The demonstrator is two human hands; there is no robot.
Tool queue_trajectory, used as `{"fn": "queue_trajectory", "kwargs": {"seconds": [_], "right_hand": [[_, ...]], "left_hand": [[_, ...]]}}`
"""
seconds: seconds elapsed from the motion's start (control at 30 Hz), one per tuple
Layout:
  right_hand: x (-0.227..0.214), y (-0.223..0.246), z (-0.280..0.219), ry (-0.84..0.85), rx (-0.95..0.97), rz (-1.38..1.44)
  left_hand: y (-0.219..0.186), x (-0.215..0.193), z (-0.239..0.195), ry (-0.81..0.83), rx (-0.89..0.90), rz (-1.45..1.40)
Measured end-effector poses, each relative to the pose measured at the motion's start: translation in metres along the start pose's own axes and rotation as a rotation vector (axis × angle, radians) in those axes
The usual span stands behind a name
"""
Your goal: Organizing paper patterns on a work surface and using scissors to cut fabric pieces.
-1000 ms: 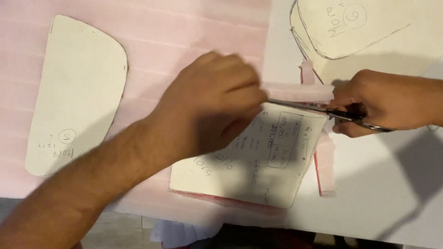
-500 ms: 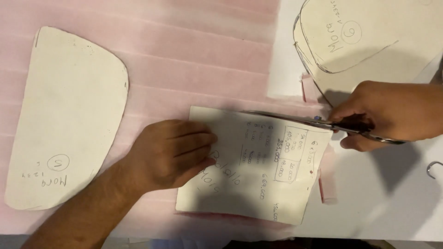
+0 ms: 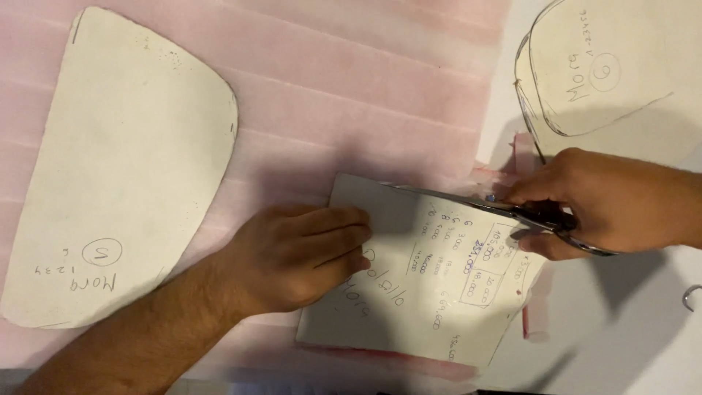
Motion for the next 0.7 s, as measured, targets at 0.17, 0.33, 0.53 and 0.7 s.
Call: {"fn": "queue_trajectory", "kwargs": {"seconds": [0.17, 0.33, 0.53, 0.7], "right_hand": [[0.003, -0.001, -0.002, -0.04, -0.021, -0.063], [0.003, 0.002, -0.004, 0.008, 0.051, -0.096], [0.011, -0.004, -0.006, -0.049, -0.005, -0.098], [0.009, -0.001, -0.005, -0.049, 0.003, -0.088]], "left_hand": [[0.0, 0.0, 0.001, -0.022, 0.03, -0.027], [-0.002, -0.002, 0.002, -0.036, 0.04, -0.063], [-0.003, 0.0, 0.0, -0.023, 0.03, -0.007], [-0.001, 0.002, -0.002, -0.002, 0.031, 0.008]]}}
Point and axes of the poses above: each hand's wrist, its own z-axis towards the middle knuckle, its own x-axis out of the palm, y = z × x, the point moved 3 cm from there along z, towards the middle knuckle, and after that the axes turned 15 degrees about -x, right-handed, at the moved point
